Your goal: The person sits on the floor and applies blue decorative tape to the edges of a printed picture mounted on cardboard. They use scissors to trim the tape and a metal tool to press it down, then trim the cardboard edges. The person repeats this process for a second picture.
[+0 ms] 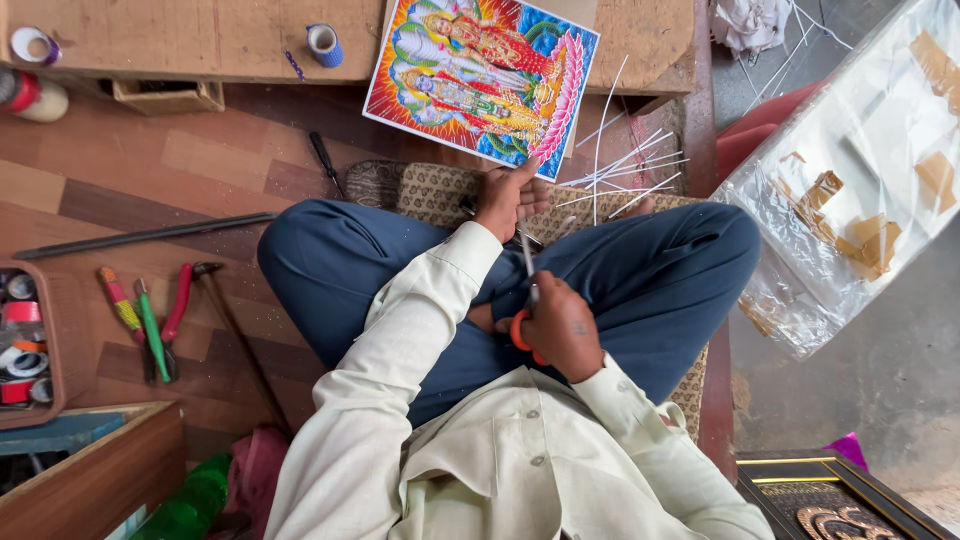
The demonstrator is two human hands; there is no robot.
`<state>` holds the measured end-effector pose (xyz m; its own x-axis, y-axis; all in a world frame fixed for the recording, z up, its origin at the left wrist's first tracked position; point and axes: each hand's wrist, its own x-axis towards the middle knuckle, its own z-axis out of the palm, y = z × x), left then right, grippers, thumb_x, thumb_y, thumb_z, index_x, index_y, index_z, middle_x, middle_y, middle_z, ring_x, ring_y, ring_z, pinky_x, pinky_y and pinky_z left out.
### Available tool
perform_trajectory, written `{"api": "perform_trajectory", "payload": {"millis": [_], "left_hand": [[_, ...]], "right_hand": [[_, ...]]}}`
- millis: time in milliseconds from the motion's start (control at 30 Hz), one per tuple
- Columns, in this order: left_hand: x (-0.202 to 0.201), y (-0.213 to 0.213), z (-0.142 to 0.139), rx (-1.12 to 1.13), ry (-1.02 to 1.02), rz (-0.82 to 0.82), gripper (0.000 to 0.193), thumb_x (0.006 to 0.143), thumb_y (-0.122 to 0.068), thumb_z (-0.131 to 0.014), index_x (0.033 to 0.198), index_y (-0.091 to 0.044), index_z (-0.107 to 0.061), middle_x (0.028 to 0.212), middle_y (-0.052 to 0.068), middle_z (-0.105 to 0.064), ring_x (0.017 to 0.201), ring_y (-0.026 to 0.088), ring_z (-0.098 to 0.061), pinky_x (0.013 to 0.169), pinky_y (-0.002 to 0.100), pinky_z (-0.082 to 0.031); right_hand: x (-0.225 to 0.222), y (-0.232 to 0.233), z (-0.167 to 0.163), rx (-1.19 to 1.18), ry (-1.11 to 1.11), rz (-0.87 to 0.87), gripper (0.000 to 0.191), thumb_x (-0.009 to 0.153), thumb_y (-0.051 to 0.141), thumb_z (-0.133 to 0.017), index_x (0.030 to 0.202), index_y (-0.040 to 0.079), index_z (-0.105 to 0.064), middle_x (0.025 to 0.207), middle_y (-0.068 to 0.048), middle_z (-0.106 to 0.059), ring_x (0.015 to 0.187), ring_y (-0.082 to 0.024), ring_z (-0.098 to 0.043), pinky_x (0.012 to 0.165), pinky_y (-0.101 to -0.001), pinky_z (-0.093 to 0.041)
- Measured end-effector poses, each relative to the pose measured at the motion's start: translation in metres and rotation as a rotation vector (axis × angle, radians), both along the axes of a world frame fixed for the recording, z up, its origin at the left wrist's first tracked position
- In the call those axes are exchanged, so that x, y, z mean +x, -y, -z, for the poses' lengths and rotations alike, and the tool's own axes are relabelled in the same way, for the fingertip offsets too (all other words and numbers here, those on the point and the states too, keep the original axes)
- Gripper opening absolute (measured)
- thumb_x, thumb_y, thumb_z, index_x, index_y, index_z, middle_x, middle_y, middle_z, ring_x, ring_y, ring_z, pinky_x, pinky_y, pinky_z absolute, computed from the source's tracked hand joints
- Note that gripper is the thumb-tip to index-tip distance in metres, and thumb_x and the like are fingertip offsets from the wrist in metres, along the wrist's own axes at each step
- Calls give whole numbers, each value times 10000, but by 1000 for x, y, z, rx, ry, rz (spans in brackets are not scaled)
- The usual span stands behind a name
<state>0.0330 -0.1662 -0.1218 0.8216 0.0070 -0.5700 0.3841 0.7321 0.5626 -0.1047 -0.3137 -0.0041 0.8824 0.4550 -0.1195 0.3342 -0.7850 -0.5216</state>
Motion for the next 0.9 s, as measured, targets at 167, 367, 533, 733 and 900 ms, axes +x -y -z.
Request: {"api": "perform_trajectory", "payload": {"millis": [167, 367, 533, 733, 900], "left_hand": [[10, 6, -17, -36, 158, -251, 373, 842, -145, -807, 1161, -44, -640, 1046, 70, -739, 875, 190, -746, 693, 339, -645], [3, 2, -56, 206, 173, -325, 448, 789, 1, -774, 1213, 17, -629, 1056, 119, -740, 819, 229, -747, 590, 378, -629], [-6, -66, -84, 307, 178, -33, 446, 749, 47, -753, 1174, -9, -632, 1019, 130, -748, 804, 251, -763, 605, 416, -653], [-7, -104, -83, 635, 237, -367, 427, 728, 79, -783, 1138, 78, -665, 1020, 183, -780, 864, 315, -770, 726, 413, -651], [-22, -67, -52, 1183, 179, -512, 664, 712, -13, -834, 1311, 27, -550, 1189, 200, -691, 1063, 340, -700, 932, 425, -547]], "right_hand": [[9, 1, 4, 155, -31, -335, 558, 614, 98, -868, 1129, -19, -687, 913, -226, -697, 760, -395, -694, 671, -435, -571], [67, 29, -22, 470, -355, 61, 356, 900, 138, -728, 1236, 22, -717, 978, -128, -808, 797, -158, -743, 700, -298, -595], [153, 59, -13, -118, 131, -191, 317, 915, 177, -710, 1209, 74, -765, 946, -225, -733, 878, -419, -708, 768, -496, -560], [232, 49, 4, -623, 44, -241, 347, 898, 331, -734, 1051, 24, -785, 1075, -248, -724, 1005, -451, -683, 884, -525, -555], [258, 60, -1, -420, 175, 122, 430, 816, 351, -839, 1085, 28, -747, 1052, -258, -729, 1001, -435, -699, 857, -523, -559]]}}
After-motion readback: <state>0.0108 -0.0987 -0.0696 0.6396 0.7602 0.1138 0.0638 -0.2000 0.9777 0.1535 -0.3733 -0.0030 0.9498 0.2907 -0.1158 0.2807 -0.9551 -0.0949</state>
